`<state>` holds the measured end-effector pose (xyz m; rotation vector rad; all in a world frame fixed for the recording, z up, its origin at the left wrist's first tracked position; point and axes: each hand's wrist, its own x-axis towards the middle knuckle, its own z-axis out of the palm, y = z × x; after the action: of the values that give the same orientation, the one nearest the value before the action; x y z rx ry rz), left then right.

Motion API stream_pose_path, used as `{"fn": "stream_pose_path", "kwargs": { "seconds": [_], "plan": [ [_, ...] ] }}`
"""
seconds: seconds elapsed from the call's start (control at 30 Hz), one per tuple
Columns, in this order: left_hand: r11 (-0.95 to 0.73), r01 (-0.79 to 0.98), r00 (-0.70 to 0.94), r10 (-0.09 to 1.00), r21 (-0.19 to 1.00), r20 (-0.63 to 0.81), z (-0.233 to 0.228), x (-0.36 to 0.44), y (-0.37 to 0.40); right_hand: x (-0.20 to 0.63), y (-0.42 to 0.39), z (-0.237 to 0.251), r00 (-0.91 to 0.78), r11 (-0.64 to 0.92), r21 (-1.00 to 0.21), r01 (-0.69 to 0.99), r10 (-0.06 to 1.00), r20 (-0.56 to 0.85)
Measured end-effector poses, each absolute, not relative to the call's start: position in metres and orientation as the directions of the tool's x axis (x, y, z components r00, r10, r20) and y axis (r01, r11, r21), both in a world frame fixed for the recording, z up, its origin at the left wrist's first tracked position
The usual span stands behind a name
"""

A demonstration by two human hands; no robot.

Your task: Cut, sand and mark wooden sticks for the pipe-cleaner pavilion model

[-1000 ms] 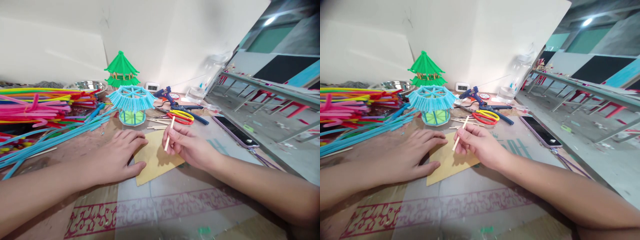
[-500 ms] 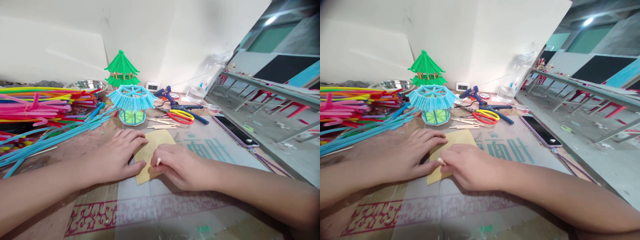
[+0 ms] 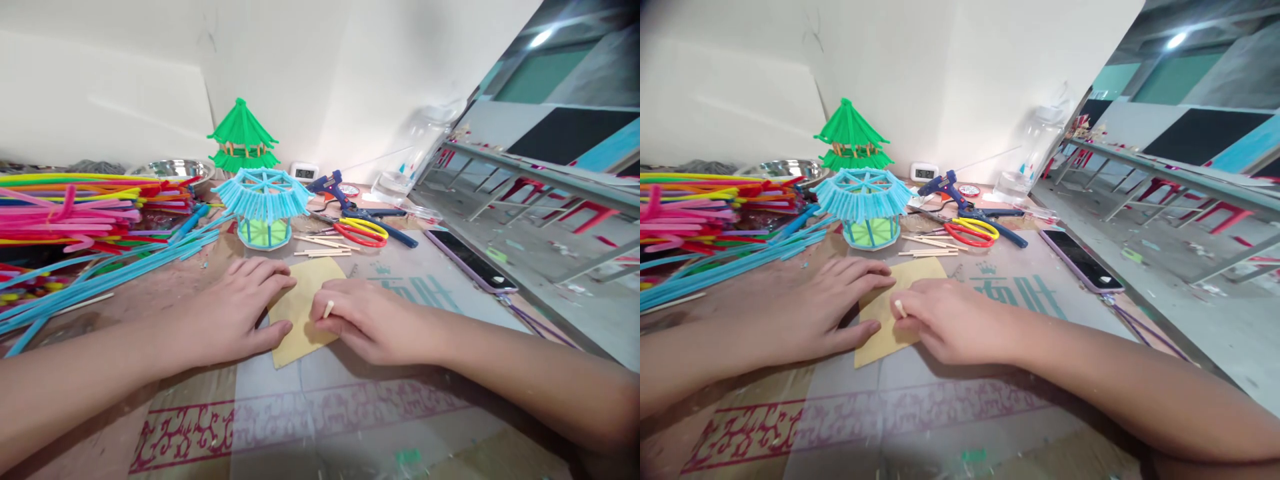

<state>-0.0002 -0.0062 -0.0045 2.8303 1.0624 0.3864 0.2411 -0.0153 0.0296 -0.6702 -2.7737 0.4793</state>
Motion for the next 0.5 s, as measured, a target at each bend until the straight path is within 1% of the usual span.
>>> {"fn": "stream_pose_path", "kwargs": {
  "seconds": [0.07,0.13,0.2,0.27,0.33,0.4,0.43,0.5],
  "plan": [
    [-0.752,0.636,0.726,0.66,0.174,0.195,-0.0043,-0.0002,-0.0059,0.2438,-0.0144,0.0304,-0.839,0.818,-0.328,0.472,0.532,0.118],
    [-0.75,0.638,0.726,0.661,0.174,0.189,-0.0037,0.0002,-0.0058,0.2438,-0.0152,0.0295,-0.823,0.804,-0.375,0.462,0.546,0.158],
    [-0.752,0.637,0.727,0.66,0.172,0.192,-0.0033,0.0006,-0.0058,0.2416,-0.0171,0.0285,-0.835,0.807,-0.457,0.374,0.507,0.212],
    [-0.752,0.638,0.726,0.659,0.168,0.196,-0.0033,0.0009,-0.0058,0.2403,-0.0183,0.0286,-0.859,0.815,-0.488,0.313,0.462,0.22],
    [-0.75,0.641,0.722,0.662,0.167,0.2,-0.0034,0.0008,-0.0057,0.2415,-0.018,0.0298,-0.869,0.821,-0.454,0.347,0.463,0.173],
    [-0.747,0.642,0.722,0.665,0.173,0.192,-0.0035,0.0006,-0.0057,0.2433,-0.0174,0.0307,-0.856,0.817,-0.398,0.416,0.5,0.133],
    [-0.748,0.64,0.724,0.664,0.177,0.189,-0.0034,0.0005,-0.0058,0.2434,-0.0174,0.0307,-0.85,0.816,-0.388,0.429,0.51,0.131],
    [-0.749,0.638,0.726,0.663,0.179,0.185,-0.0034,0.0005,-0.006,0.2419,-0.0181,0.0298,-0.849,0.82,-0.413,0.396,0.498,0.175]
  ]
}}
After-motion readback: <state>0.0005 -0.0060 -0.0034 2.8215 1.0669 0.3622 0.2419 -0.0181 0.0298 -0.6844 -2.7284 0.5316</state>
